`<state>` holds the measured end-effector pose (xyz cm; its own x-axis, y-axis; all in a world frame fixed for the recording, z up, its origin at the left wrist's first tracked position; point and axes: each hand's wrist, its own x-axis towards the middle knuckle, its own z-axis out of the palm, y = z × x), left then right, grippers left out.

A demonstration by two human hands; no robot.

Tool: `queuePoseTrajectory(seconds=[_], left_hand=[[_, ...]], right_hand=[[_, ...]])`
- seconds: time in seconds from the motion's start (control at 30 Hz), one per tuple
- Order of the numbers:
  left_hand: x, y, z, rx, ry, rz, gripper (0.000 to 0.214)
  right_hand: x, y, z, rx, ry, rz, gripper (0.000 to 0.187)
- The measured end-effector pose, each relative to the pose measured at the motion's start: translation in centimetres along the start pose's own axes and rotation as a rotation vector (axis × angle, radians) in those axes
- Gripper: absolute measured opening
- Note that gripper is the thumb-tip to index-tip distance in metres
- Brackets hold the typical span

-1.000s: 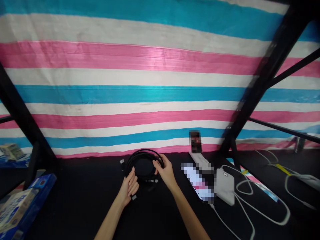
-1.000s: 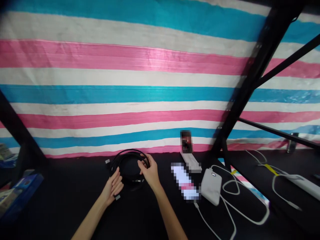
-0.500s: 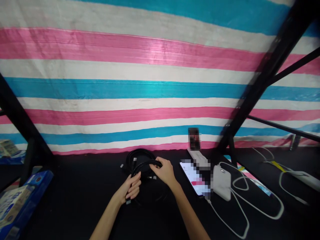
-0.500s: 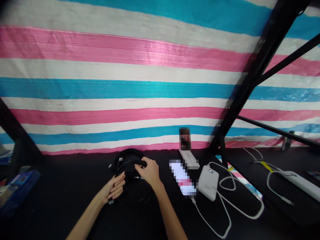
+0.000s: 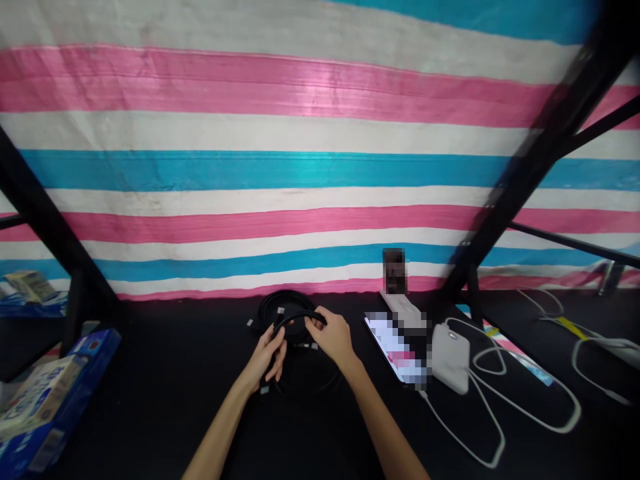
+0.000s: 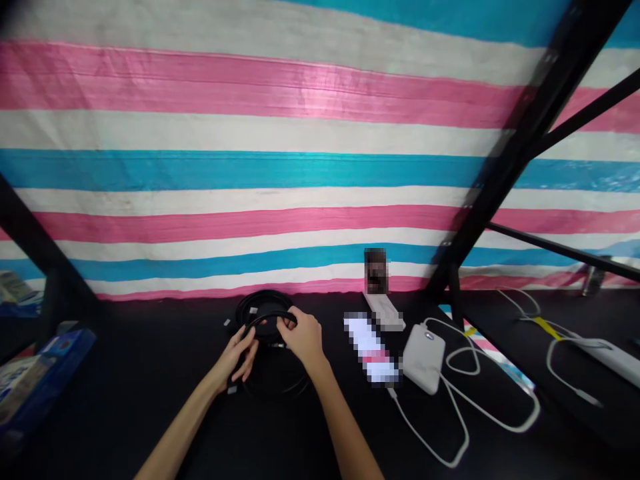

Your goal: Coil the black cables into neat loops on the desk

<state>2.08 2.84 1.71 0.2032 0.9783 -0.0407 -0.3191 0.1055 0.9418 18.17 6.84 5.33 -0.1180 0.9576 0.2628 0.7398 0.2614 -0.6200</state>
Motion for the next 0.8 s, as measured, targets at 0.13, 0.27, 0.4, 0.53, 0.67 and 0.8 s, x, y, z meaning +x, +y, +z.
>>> queuePoseTrajectory(seconds=[0.13, 0.27, 0.4, 0.53, 0.67, 0.8], left_hand=[[-0.1, -0.2, -0.4, -0.082, -0.041, -0.053, 0.041], [-0.4, 0.0, -1.1, -0.198, -0.14, -0.128, 0.026], [-0.2, -0.3, -2.2, -0.263, -0.166, -0.12, 0.042], [0.3, -1.4, -3.2, -0.343, -0.154, -0.063, 0.049], [0.2, -1.3, -3.5, -0.43, -0.107, 0.049, 0.051], [-0.3, 0.2, -3.7, -0.655, 0.071, 0.249, 0.048]], right_hand=[[-0.3, -0.5, 0.4, -0.021, -0.02, -0.031, 0.017], [-0.7, -0.7, 1.1, -0.02, -0.022, -0.122, 0.024], [-0.9, -0.6, 2.0, 0.069, -0.071, -0.138, 0.016], [-0.6, -0.4, 2.6, 0.356, -0.133, -0.085, 0.022], [0.0, 0.1, 2.8, 0.665, -0.284, 0.146, 0.026], [0.0, 0.0, 3.5, 0.824, -0.318, 0.263, 0.03]])
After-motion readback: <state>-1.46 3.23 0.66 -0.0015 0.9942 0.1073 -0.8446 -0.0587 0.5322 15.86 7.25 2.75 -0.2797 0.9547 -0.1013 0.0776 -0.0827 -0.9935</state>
